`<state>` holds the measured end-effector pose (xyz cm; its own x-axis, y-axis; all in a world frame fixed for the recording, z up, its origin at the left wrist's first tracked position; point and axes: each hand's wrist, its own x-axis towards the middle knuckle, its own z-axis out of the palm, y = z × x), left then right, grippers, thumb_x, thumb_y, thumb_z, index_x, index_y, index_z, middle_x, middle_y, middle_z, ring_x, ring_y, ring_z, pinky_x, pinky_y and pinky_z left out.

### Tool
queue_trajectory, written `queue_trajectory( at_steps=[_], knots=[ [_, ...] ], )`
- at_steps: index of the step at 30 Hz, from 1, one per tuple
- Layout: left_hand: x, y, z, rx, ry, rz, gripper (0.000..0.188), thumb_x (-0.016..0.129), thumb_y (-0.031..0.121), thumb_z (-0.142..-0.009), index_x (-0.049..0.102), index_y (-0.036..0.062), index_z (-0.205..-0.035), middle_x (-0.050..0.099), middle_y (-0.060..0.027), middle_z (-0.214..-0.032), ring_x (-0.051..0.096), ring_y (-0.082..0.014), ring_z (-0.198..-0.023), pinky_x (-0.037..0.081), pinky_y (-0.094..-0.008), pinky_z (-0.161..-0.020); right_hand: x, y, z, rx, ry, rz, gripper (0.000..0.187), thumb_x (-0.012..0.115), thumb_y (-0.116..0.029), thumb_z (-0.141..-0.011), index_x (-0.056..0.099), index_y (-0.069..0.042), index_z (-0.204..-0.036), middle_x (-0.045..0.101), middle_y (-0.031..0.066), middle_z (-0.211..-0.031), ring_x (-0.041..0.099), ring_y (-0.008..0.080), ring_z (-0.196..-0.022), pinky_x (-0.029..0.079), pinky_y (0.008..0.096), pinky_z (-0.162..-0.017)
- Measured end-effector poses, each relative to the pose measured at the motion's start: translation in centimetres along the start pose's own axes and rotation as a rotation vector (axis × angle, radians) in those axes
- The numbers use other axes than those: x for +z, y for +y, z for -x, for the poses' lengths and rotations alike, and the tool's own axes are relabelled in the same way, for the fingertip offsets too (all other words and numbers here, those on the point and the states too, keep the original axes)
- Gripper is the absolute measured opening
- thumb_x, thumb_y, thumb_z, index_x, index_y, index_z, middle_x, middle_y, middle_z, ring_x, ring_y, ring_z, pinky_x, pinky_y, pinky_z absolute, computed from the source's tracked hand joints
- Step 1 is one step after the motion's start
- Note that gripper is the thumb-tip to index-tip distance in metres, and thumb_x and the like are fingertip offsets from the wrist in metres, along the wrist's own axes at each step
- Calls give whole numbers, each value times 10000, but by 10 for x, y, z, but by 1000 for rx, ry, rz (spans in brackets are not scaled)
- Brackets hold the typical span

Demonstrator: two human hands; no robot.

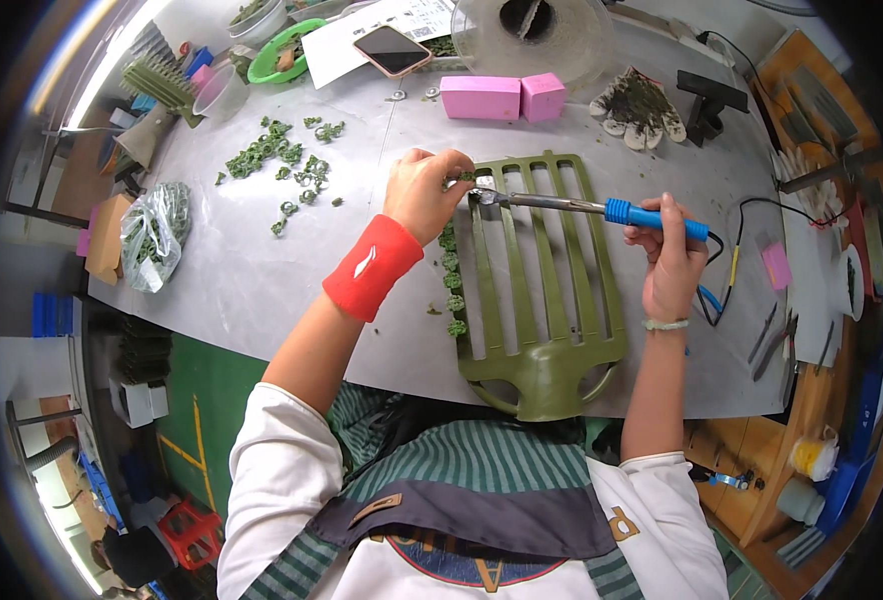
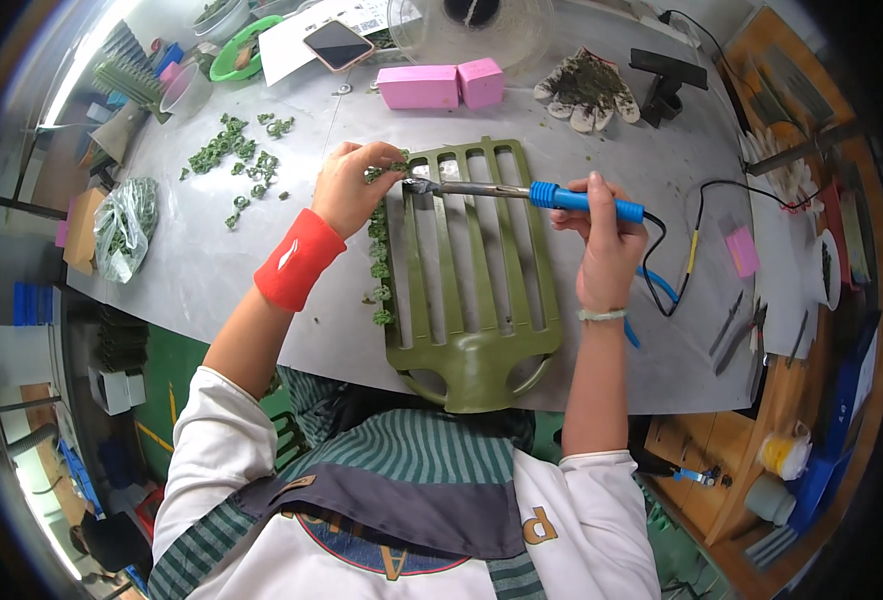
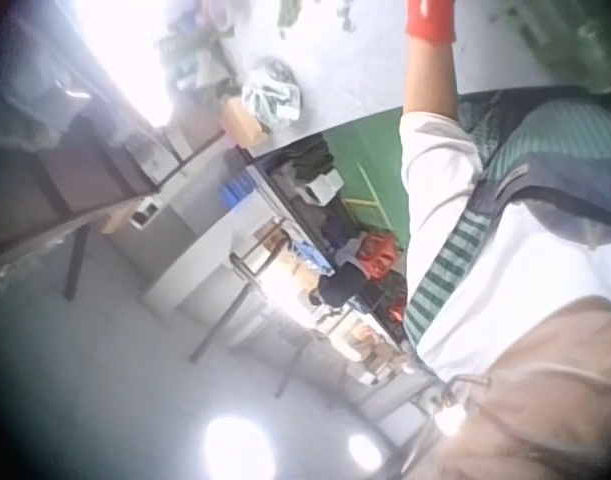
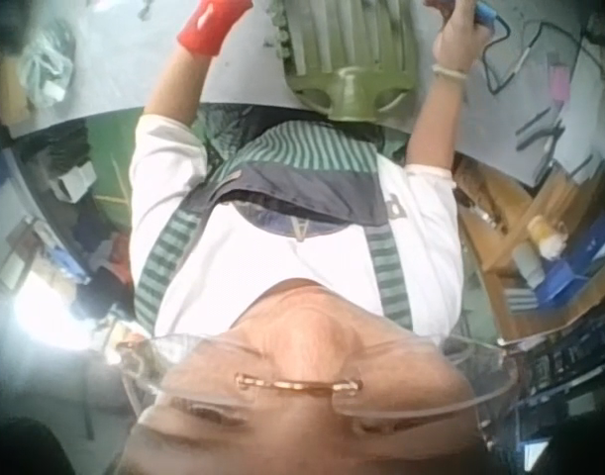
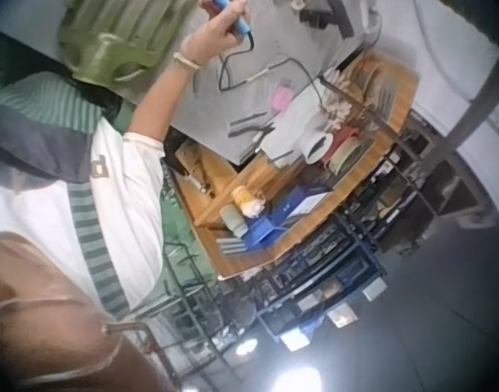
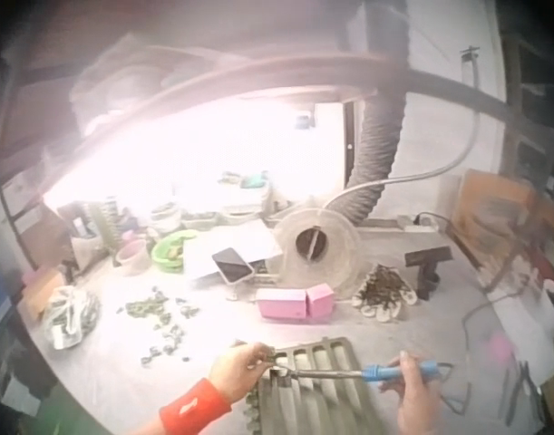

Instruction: The person assembles small artificial plant components by using a heated tool to attach green plastic leaves onto a larger green plastic base. The person picks up individual leaf pieces from a pile, positions them on the base, and applies heat with the tool to secure them before finally picking up a phone.

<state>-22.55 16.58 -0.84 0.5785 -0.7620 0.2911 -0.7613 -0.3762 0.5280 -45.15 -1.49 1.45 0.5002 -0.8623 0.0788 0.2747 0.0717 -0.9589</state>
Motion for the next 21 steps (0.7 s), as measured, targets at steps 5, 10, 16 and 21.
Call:
queue_trajectory(
  at_steps=[5, 10, 16, 21],
  knots=[
    [6, 1, -5, 30, -54, -108, 193, 718, 142, -779, 684, 161, -969, 693, 14, -848, 554, -217, -927, 370, -376, -916, 5, 9, -5, 8, -8, -46, 264, 579, -202, -942, 639, 43, -862, 652, 96, -719, 648, 161, -592, 556, 275, -565],
    [3, -10, -1, 47, -52, -129, 220, 735, 142, -748, 686, 172, -960, 691, 26, -861, 554, -206, -938, 353, -379, -925, 7, 4, -3, 0, -8, 12, 255, 597, -192, -931, 649, 50, -870, 660, 96, -737, 649, 160, -581, 550, 281, -546],
    [-4, -8, -4, 148, 2, -44, 268, 751, 188, -763, 677, 152, -1017, 685, -8, -929, 573, -237, -950, 402, -391, -907, -16, -20, 3, -13, 92, 32, 229, 593, -203, -936, 650, 9, -872, 648, 68, -742, 606, 140, -541, 511, 269, -506],
    [-86, -125, 33, -337, 286, 57, 151, 636, 146, -860, 657, 66, -986, 689, -124, -875, 660, -261, -788, 515, -343, -723, -10, -28, 11, 28, 17, -4, 261, 577, -234, -945, 627, -1, -839, 632, 60, -725, 585, 120, -536, 473, 249, -522]
  ],
)
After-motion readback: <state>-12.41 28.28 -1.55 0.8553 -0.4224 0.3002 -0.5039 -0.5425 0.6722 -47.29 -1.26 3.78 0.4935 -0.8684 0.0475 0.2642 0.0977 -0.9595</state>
